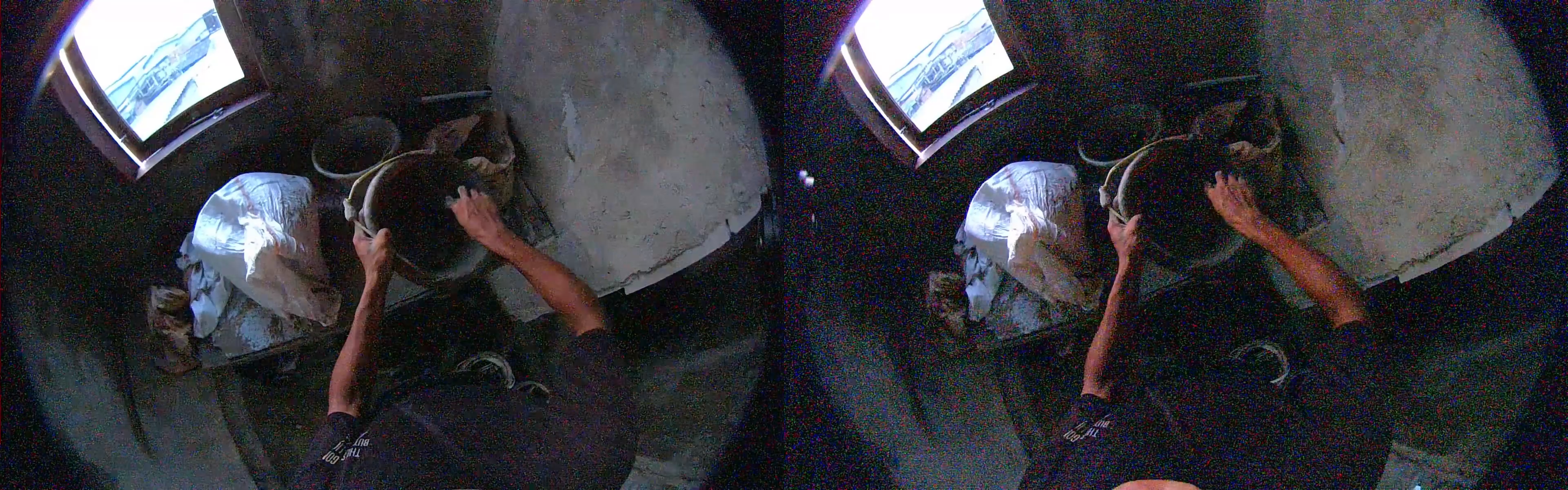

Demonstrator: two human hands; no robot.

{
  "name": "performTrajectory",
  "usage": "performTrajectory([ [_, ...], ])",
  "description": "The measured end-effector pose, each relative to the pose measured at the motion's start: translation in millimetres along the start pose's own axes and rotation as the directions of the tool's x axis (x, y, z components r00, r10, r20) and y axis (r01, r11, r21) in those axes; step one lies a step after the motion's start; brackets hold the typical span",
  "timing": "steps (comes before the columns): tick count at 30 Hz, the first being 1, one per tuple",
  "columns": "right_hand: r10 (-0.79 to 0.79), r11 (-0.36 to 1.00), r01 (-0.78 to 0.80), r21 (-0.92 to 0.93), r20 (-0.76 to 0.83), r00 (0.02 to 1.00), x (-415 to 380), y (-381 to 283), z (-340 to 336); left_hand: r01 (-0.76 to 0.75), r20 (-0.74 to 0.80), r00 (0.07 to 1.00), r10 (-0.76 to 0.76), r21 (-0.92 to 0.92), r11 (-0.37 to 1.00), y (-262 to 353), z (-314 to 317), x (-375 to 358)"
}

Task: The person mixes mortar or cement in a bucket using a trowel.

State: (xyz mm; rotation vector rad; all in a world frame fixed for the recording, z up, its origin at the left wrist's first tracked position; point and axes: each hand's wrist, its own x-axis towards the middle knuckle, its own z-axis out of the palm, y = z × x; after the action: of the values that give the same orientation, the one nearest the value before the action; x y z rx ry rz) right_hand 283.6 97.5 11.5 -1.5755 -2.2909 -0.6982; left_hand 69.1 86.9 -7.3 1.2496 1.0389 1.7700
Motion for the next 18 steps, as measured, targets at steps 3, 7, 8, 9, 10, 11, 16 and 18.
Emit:
performTrajectory([
  [3, -0.087, 0.992, 0.076, -0.099, -0.109, 0.990, -5, 5, 5, 0.122, 0.002, 0.993, -0.122, 0.002, 0.993, 23, 4, -4],
  [7, -0.039, 0.990, 0.076, -0.123, 0.279, 0.959, 0, 5, 6, 0.076, -0.006, 0.997, -0.076, -0.017, 0.997, 16, 1, 0],
  [8, -0.040, 0.989, 0.078, -0.123, 0.283, 0.958, 0, 5, 0, 0.104, -0.005, 0.995, -0.104, -0.023, 0.994, 15, 0, -1],
  [9, -0.046, 0.996, 0.068, -0.063, 0.305, 0.951, 0, 4, -5, 0.106, -0.004, 0.994, -0.106, -0.024, 0.994, 13, 0, -1],
  [10, -0.051, 0.998, 0.055, -0.002, 0.326, 0.944, 0, 4, -11, 0.086, 0.003, 0.996, -0.086, -0.034, 0.996, 9, 0, 0],
  [11, -0.047, 0.999, 0.050, -0.003, 0.327, 0.944, 4, 3, -22, 0.067, 0.012, 0.998, -0.066, -0.044, 0.997, 6, 0, 1],
  [16, -0.191, 0.972, 0.121, 0.201, 0.376, 0.907, 12, 3, -33, 0.049, 0.004, 0.999, -0.050, 0.044, 0.998, -17, -6, 6],
  [18, -0.200, 0.969, 0.118, 0.219, 0.404, 0.893, 15, 5, -31, 0.041, -0.001, 0.999, -0.041, 0.111, 0.993, -18, -8, 7],
])
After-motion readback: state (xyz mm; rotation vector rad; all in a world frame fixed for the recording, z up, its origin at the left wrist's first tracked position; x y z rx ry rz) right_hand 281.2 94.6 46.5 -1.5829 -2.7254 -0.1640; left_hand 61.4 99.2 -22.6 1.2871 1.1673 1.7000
